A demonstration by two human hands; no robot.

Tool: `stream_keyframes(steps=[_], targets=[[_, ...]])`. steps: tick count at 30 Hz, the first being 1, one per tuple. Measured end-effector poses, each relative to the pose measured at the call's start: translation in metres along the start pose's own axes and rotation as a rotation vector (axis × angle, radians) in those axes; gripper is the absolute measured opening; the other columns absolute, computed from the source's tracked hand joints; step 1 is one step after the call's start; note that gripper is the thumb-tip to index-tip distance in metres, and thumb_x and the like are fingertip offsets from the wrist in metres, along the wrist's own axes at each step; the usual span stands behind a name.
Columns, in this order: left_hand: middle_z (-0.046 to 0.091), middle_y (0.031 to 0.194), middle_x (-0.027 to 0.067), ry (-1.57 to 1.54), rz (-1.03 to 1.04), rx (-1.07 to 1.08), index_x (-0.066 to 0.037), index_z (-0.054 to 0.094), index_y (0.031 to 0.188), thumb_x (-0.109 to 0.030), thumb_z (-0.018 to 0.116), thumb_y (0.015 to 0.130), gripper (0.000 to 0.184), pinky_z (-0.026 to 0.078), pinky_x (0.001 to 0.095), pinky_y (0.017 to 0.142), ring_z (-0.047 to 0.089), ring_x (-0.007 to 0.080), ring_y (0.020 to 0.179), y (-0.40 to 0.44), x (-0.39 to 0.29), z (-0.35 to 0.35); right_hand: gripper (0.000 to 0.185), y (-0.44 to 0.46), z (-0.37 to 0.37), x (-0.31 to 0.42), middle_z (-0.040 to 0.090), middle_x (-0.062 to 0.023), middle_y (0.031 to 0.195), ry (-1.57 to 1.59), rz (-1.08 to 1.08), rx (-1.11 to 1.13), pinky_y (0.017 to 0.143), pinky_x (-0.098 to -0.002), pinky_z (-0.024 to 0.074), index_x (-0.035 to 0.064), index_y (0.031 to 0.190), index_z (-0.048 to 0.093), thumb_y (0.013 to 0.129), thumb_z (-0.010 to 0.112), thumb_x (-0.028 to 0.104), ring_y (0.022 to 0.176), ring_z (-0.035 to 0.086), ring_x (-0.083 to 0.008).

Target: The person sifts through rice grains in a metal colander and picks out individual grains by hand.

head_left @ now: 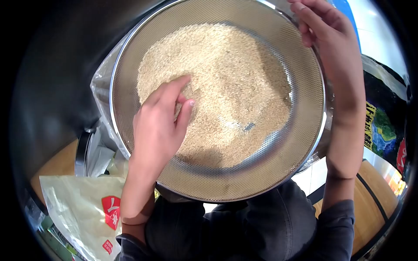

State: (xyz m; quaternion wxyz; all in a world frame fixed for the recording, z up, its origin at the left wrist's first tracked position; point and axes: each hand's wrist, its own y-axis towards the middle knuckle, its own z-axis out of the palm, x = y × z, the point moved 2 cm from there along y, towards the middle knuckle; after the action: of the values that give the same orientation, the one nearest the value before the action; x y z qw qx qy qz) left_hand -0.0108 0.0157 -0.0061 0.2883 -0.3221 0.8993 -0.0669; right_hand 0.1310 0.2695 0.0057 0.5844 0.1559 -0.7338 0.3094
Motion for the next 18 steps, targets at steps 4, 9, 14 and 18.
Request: stream_keyframes(steps=[4,9,14,18], targets=[[0.068,0.096,0.0128,-0.054,0.193,-0.091,-0.006,0.068,0.126,-0.004,0.07,0.092,0.033,0.055,0.0344,0.07,0.067,0.0251,0.075,0.004,0.004,0.017,0.01,-0.007,0.003,-0.001,0.064,0.0025,0.079,-0.179,-0.257,-0.051,0.059,-0.02,0.046,0.0062,0.105,0.07,0.102,0.06,0.006,0.063,0.056,-0.007],[0.064,0.09,0.0122,0.0,0.278,-0.064,-0.008,0.069,0.122,-0.004,0.07,0.091,0.032,0.054,0.0356,0.066,0.066,0.0262,0.073,0.005,0.004,0.018,0.01,-0.009,0.022,-0.026,0.066,-0.0019,0.089,-0.44,-0.734,-0.074,0.061,-0.0218,0.0476,0.0023,0.104,0.069,0.095,0.066,0.0,0.068,0.058,-0.0077],[0.065,0.088,0.01,0.095,0.311,-0.05,-0.009,0.07,0.122,-0.007,0.071,0.09,0.032,0.054,0.0372,0.067,0.067,0.0284,0.073,0.005,0.002,0.021,0.009,-0.034,0.038,-0.007,0.067,-0.0068,0.091,-0.699,-0.685,0.145,0.062,-0.0259,0.0507,0.0007,0.099,0.07,0.09,0.07,0.0,0.073,0.064,-0.013],[0.067,0.09,0.0099,0.137,0.337,-0.074,-0.01,0.07,0.122,-0.009,0.072,0.09,0.032,0.054,0.0378,0.068,0.067,0.0285,0.072,0.007,0.003,0.024,0.005,-0.037,0.05,-0.003,0.067,-0.0095,0.086,-1.036,-0.711,0.181,0.061,-0.0283,0.0512,-0.0005,0.093,0.071,0.088,0.071,0.002,0.069,0.065,-0.0163]])
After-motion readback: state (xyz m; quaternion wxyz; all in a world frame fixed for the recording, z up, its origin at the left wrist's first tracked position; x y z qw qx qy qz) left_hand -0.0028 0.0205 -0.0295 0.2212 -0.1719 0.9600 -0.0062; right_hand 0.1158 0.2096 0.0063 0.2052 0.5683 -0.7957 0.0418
